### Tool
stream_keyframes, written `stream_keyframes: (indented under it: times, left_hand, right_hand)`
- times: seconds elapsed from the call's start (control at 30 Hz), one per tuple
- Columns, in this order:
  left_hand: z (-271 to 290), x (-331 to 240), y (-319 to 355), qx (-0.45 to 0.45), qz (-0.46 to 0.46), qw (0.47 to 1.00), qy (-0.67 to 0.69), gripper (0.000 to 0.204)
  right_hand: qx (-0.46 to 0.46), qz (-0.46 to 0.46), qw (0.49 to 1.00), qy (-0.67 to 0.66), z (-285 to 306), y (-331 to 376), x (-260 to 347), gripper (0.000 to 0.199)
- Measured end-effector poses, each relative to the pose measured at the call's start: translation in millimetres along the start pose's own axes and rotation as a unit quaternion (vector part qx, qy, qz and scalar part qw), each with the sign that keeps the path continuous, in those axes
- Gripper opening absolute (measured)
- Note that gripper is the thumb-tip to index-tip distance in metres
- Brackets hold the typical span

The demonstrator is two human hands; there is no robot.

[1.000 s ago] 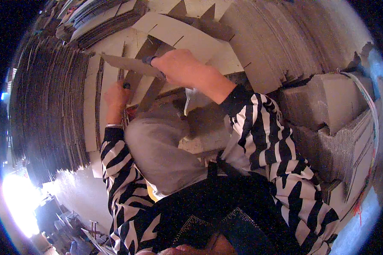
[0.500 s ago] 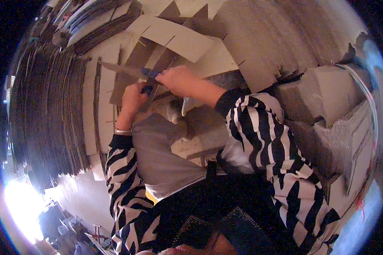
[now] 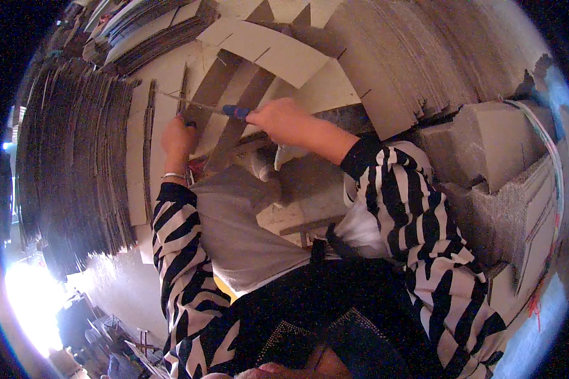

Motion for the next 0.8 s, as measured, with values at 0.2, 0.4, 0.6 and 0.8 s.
stream_keyframes:
  times: [0.2,0.4,0.6,0.8]
  left_hand:
    - [-1.5,-17.1,-18.7,0.034,-0.087,0.995,-0.018,0.025]
    - [-3.7,62.1,13.2,0.04,-0.051,0.992,0.107,0.03]
    - [31.1,-50.3,7.1,-0.173,-0.134,0.968,0.125,0.037]
    - [31.2,-73.9,-26.2,0.062,-0.03,0.997,0.045,0.03]
  right_hand:
    - [0.087,-0.095,0.992,-0.007,13.8,0.2,-7.3,0.029]
    - [-0.104,-0.055,0.99,-0.081,20.2,-24.5,-16.1,0.022]
    - [-0.166,-0.313,0.935,0.021,66.1,9.5,-136.7,0.029]
    - [-0.196,-0.185,0.922,-0.279,85.0,-5.0,-116.8,0.033]
Point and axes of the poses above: each hand's wrist, its own y-axis away from the middle knuckle, its own z-axis out of the back of the hand, x = y × z, the point moved 1 cm from there along -y, towards the middle knuckle, and after that the axes turned 15 degrees about x, right-handed, at the moved point
